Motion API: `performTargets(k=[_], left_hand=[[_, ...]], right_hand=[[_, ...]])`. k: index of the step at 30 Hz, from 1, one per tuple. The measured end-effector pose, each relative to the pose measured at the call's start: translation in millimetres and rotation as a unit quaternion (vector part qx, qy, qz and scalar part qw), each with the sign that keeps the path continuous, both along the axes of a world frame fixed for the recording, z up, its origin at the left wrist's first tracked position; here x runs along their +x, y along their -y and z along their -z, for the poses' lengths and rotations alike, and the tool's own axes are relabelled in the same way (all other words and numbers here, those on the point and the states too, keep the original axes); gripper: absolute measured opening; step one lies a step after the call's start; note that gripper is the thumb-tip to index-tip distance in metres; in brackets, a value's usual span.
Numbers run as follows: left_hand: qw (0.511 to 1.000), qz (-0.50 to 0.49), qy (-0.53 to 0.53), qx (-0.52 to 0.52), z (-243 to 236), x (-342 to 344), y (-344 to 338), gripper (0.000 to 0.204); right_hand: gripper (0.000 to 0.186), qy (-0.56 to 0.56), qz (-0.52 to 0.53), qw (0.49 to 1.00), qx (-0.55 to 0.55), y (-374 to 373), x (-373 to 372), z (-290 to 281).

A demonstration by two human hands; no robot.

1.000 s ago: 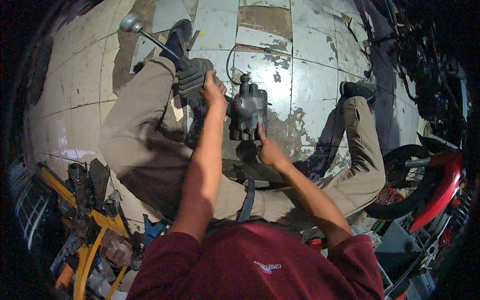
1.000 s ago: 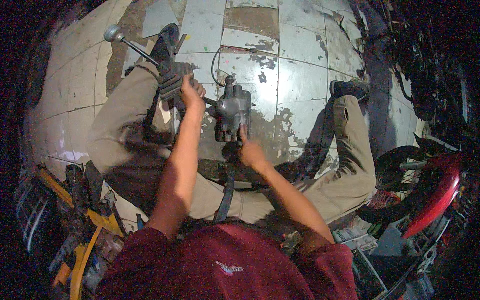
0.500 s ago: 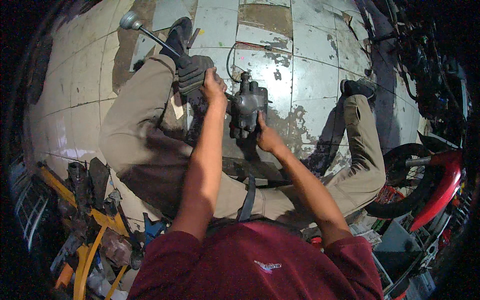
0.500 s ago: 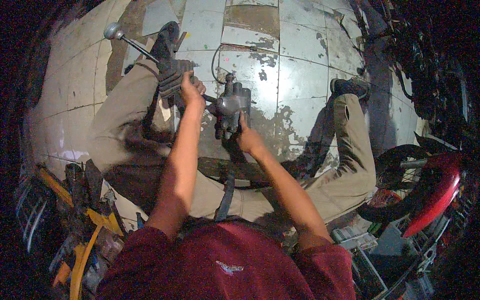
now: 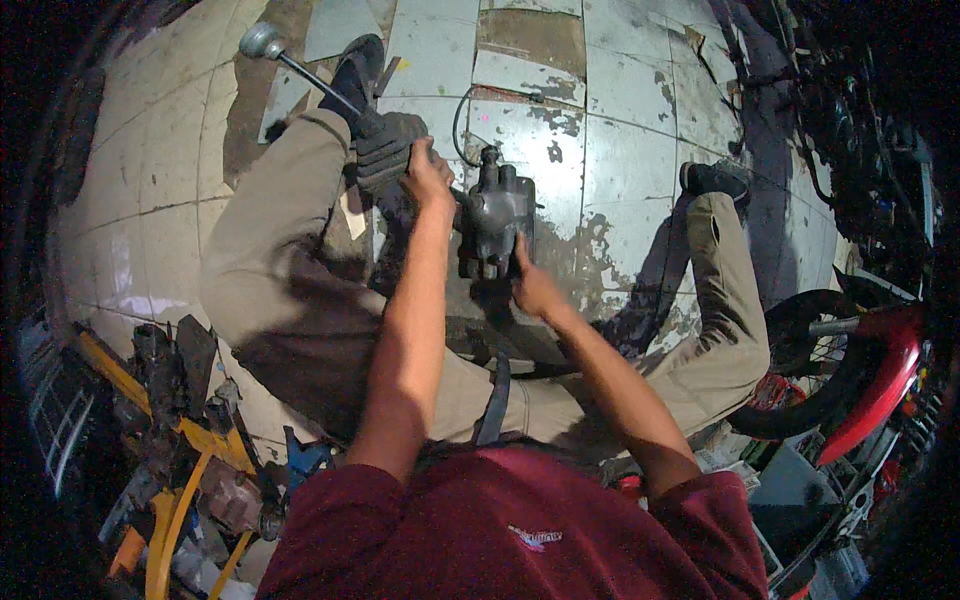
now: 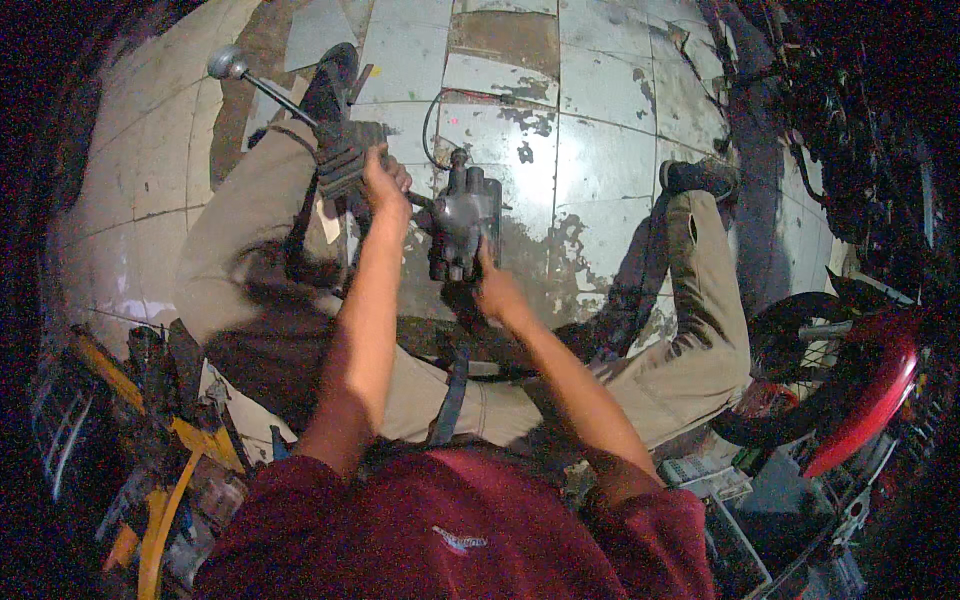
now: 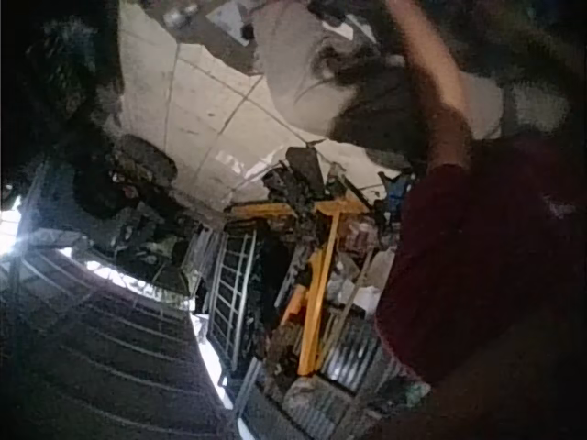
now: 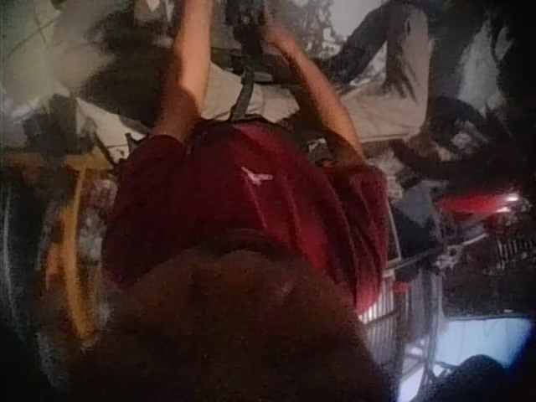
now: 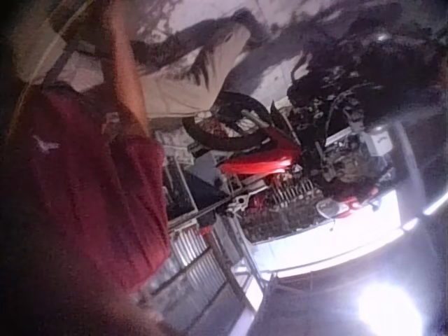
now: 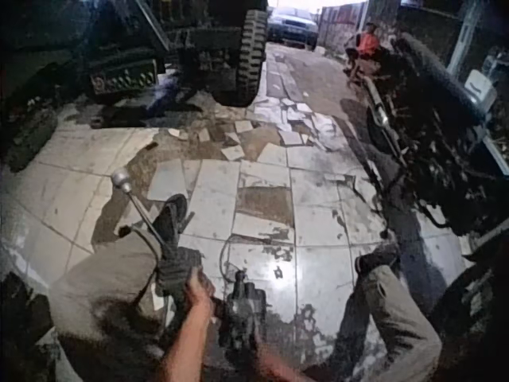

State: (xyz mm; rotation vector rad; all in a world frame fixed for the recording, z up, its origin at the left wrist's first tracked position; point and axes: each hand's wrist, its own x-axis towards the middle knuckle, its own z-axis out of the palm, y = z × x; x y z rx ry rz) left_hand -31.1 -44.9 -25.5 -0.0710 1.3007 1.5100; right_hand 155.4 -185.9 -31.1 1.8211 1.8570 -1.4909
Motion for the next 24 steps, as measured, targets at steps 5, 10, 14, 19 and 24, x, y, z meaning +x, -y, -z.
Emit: performTargets(k=[5, 10, 14, 19, 24], left_hand=[[1.0, 0.01, -0.001, 0.008, 5, -2, 1, 0.018], [1.0, -0.01, -0.001, -0.004, -10, 3, 0, 0.024], [1.0, -0.018, -0.007, -0.014, -10, 2, 1, 0.02], [1.0, -0.003, -0.013, 0.013, -3, -1, 1, 0.017], [0.999, -0.011, -0.029, -0.021, -12, 4, -2, 0.019]], right_hand=[[0.087, 0.032, -0.016, 0.999, -0.001, 12, -3, 0], [0.087, -0.004, 0.02, 1.0, 0.018, 4, 1, 14], [0.084, -0.009, -0.02, 0.994, 0.104, 28, 2, -2], [0.086, 0.021, 0.021, 1.0, 0.005, -8, -6, 6], [0.084, 0.011, -0.001, 1.0, -0.011, 17, 2, -4]])
